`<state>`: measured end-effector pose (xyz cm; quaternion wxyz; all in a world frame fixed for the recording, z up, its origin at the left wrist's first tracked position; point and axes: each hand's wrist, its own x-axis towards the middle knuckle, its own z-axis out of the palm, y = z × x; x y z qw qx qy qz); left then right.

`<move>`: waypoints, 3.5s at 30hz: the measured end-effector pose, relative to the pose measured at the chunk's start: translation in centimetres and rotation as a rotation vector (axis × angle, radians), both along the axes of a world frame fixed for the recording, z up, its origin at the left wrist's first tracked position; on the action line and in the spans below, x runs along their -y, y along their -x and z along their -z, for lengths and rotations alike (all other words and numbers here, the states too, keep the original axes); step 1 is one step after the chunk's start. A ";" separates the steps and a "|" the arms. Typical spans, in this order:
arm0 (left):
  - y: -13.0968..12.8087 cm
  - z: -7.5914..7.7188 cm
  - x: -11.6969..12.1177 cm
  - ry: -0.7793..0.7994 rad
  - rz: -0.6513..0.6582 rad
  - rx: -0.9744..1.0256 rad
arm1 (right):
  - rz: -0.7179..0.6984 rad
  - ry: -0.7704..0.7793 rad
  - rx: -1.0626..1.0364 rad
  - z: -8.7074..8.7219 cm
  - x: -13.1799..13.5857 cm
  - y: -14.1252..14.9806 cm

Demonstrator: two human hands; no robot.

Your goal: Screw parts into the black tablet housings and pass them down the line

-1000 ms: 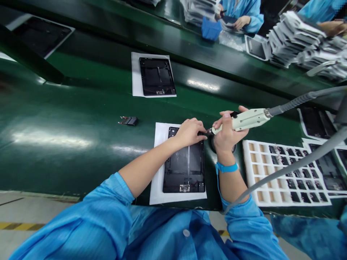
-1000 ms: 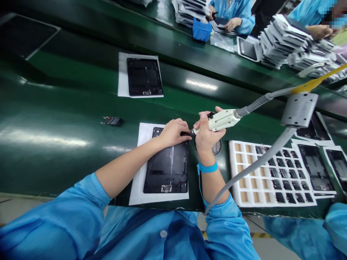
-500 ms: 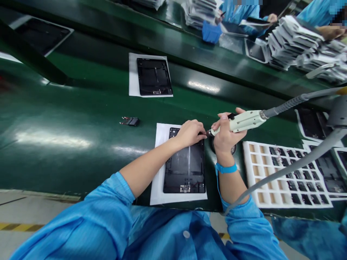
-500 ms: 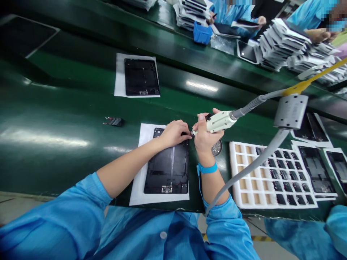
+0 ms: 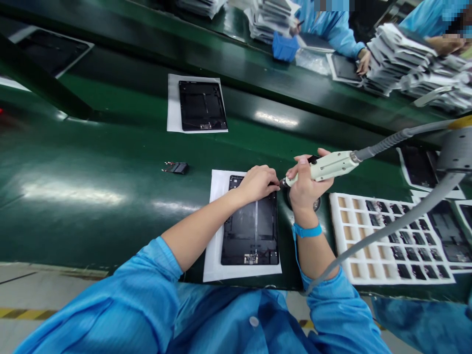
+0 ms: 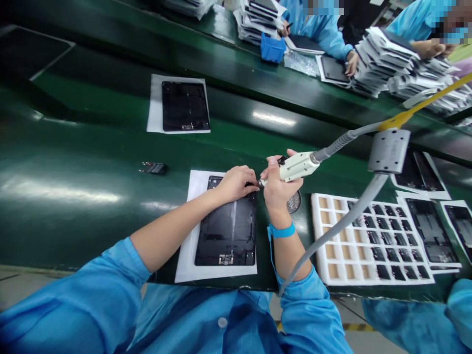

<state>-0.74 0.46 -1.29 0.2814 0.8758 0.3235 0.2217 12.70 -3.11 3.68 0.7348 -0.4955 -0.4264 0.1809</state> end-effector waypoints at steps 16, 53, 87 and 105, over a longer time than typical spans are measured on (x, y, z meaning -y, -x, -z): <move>-0.1 0.1 -0.1 -0.004 0.019 0.005 | 0.011 -0.009 -0.020 0.0 0.0 0.0; -0.1 0.5 -0.3 0.030 0.012 0.045 | -0.029 -0.031 -0.065 0.0 0.3 0.3; 0.1 0.9 -0.2 0.025 0.023 0.115 | 0.006 -0.061 -0.037 -0.2 0.6 0.0; 0.0 0.5 -0.2 0.068 0.005 0.095 | -0.018 -0.047 -0.039 0.0 0.6 0.1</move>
